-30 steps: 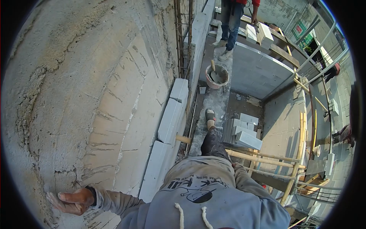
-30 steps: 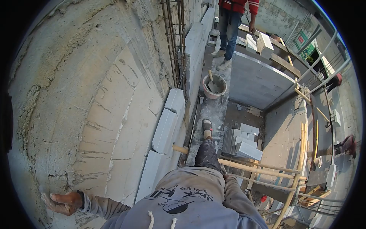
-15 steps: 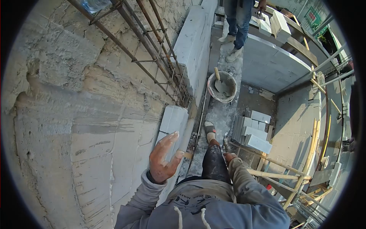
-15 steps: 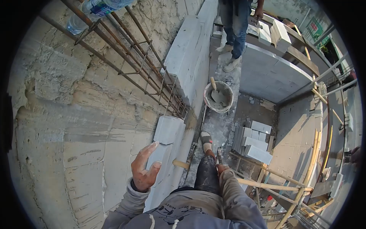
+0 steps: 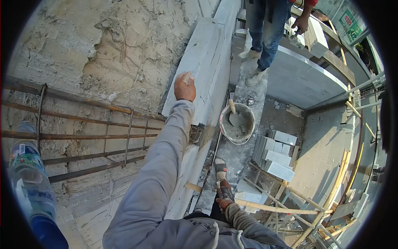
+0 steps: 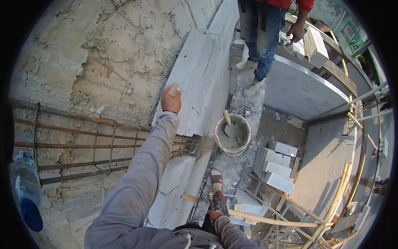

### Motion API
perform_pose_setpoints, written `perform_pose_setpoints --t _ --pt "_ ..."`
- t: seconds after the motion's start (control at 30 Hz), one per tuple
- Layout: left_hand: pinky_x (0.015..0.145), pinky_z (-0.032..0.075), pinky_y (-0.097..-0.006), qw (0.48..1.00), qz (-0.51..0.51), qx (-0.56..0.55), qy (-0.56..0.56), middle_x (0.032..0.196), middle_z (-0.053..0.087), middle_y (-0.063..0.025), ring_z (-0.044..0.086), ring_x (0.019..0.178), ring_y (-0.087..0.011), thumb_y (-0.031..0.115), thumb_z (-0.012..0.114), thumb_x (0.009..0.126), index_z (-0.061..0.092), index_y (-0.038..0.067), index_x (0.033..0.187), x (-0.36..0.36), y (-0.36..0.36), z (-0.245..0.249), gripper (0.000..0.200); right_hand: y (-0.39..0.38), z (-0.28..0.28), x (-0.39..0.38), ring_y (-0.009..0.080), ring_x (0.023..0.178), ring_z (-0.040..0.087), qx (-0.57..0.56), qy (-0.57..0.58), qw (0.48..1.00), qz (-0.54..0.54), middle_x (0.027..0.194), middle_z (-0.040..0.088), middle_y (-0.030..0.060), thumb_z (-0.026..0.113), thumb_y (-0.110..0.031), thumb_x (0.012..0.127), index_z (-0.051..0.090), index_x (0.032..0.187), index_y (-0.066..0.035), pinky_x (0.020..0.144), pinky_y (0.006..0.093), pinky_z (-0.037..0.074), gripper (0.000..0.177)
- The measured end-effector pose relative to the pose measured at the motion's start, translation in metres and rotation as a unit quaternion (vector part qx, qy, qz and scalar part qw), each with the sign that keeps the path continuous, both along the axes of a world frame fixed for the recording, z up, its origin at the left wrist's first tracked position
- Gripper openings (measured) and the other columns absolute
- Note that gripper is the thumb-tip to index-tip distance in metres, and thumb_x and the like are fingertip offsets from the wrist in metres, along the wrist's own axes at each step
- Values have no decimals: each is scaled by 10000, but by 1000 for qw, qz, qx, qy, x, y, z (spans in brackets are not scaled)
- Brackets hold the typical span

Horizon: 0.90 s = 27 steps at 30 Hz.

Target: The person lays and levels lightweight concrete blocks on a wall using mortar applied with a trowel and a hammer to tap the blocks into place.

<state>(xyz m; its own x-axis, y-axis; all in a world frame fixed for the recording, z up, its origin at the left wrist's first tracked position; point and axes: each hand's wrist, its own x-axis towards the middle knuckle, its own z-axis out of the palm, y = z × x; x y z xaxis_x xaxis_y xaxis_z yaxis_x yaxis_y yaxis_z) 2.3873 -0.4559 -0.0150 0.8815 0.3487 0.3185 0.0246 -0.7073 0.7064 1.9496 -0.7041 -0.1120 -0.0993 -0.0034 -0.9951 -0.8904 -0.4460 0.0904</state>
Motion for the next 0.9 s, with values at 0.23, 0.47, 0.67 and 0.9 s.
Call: perform_pose_setpoints --t 0.23,0.47,0.67,0.9 --pt "863 403 -421 974 12 219 63 1038 561 -131 522 985 -298 283 683 727 594 61 975 69 -15 2 344 -6 11 37 214 444 517 -9 -26 996 -87 545 529 89 623 -376 742 526 621 -20 424 359 416 389" --pt "749 492 -381 908 15 380 176 978 532 -115 535 949 -270 226 630 747 548 45 929 101 -31 1 269 -9 -4 47 212 439 513 -25 0 995 -96 542 516 81 625 -384 739 523 645 -20 421 364 410 390" --pt "759 484 -413 912 -15 354 206 925 546 -134 559 920 -280 269 627 750 533 60 949 109 -25 6 304 -7 -5 59 204 448 519 -12 9 996 -86 540 513 71 625 -375 741 529 651 -26 418 351 414 373" --pt "733 475 -389 988 129 23 84 1016 602 -137 589 919 -297 295 576 815 577 41 955 105 -10 4 290 -8 -7 61 194 430 472 -1 -7 995 -100 560 488 57 627 -306 784 524 700 -53 404 347 388 286"
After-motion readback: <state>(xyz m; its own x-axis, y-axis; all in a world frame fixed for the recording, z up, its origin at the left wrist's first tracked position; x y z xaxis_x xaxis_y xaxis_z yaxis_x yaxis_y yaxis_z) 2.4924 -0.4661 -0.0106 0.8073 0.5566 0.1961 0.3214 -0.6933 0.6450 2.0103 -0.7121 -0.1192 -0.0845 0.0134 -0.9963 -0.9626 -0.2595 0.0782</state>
